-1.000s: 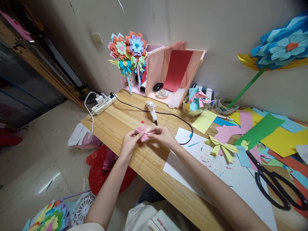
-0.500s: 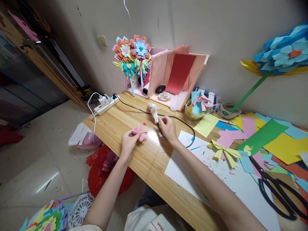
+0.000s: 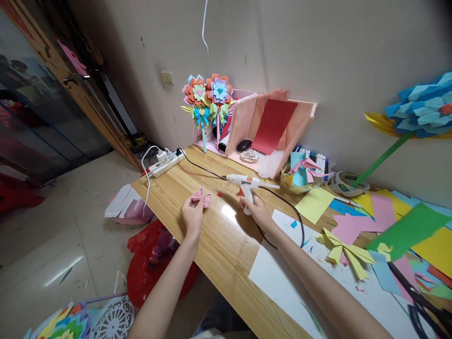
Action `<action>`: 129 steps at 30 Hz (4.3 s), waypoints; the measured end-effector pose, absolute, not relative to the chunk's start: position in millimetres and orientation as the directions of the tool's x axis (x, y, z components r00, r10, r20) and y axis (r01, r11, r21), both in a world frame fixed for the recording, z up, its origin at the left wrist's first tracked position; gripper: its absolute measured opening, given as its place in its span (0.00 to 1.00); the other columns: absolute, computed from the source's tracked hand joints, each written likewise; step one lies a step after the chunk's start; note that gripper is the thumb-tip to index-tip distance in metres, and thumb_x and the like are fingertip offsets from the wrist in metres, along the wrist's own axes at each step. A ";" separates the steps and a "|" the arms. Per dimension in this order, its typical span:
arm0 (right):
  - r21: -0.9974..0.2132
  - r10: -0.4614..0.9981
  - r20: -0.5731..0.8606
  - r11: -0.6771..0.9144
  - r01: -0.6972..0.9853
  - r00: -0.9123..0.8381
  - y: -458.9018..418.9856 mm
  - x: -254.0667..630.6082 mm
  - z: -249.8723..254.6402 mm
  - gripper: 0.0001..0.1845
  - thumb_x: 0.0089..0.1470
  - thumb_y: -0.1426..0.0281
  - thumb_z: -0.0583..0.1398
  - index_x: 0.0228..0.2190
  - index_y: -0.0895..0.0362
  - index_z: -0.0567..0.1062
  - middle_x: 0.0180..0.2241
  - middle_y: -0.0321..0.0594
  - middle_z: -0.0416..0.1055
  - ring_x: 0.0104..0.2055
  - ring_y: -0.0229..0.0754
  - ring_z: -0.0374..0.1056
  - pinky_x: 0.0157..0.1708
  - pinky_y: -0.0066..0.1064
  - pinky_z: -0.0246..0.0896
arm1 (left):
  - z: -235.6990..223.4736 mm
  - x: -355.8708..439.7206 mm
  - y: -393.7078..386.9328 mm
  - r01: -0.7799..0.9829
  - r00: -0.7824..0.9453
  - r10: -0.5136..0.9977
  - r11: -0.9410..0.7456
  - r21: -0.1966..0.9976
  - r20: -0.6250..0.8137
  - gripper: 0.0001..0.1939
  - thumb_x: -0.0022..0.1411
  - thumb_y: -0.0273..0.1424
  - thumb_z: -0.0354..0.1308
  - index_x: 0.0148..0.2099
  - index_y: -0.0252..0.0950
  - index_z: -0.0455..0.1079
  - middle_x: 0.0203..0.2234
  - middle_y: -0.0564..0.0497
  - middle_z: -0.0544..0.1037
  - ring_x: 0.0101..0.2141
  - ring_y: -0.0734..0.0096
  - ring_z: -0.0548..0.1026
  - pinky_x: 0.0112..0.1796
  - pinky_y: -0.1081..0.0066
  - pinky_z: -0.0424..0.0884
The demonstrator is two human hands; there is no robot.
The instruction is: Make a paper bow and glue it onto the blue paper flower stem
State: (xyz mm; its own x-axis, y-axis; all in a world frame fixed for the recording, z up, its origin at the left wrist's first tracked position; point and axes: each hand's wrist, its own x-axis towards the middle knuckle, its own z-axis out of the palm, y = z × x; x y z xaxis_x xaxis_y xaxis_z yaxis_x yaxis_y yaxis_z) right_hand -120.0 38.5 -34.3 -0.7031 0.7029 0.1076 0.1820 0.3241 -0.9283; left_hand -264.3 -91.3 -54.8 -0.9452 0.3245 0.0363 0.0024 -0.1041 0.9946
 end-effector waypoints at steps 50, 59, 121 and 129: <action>-0.758 0.759 0.308 0.560 0.334 -0.573 70.0 -195.3 -42.3 0.10 0.50 0.64 0.53 0.30 0.59 0.68 0.32 0.47 0.67 0.39 0.50 0.59 0.43 0.41 0.52 | -46.4 -256.0 -92.4 -0.029 -0.920 0.390 -0.170 0.985 0.040 0.14 0.41 0.33 0.66 0.31 0.30 0.71 0.24 0.48 0.77 0.26 0.71 0.76 0.29 0.73 0.72; -0.965 0.706 0.086 0.234 0.117 -0.703 27.5 -152.8 -33.5 0.16 0.51 0.59 0.54 0.32 0.58 0.72 0.34 0.44 0.69 0.37 0.44 0.63 0.41 0.37 0.58 | -40.5 -251.7 -93.0 -0.011 -0.879 0.472 -0.156 0.988 0.065 0.15 0.40 0.32 0.66 0.32 0.31 0.70 0.28 0.48 0.77 0.28 0.70 0.76 0.32 0.72 0.73; -0.966 0.447 -0.158 0.117 0.232 -0.880 45.3 -126.0 -14.4 0.14 0.45 0.64 0.59 0.30 0.61 0.78 0.27 0.41 0.76 0.21 0.34 0.64 0.20 0.24 0.55 | -45.3 -247.2 -93.0 -0.044 -0.753 0.657 -0.088 0.995 0.025 0.15 0.40 0.32 0.67 0.32 0.31 0.72 0.30 0.46 0.79 0.31 0.68 0.76 0.36 0.69 0.73; -0.979 0.615 -0.152 0.014 0.203 -0.774 47.1 -126.1 -18.3 0.14 0.36 0.61 0.66 0.20 0.61 0.76 0.20 0.39 0.74 0.21 0.35 0.65 0.23 0.26 0.58 | -40.9 -246.3 -94.4 -0.042 -0.747 0.664 -0.088 0.995 0.028 0.15 0.40 0.32 0.67 0.33 0.32 0.72 0.31 0.46 0.79 0.33 0.66 0.76 0.38 0.68 0.72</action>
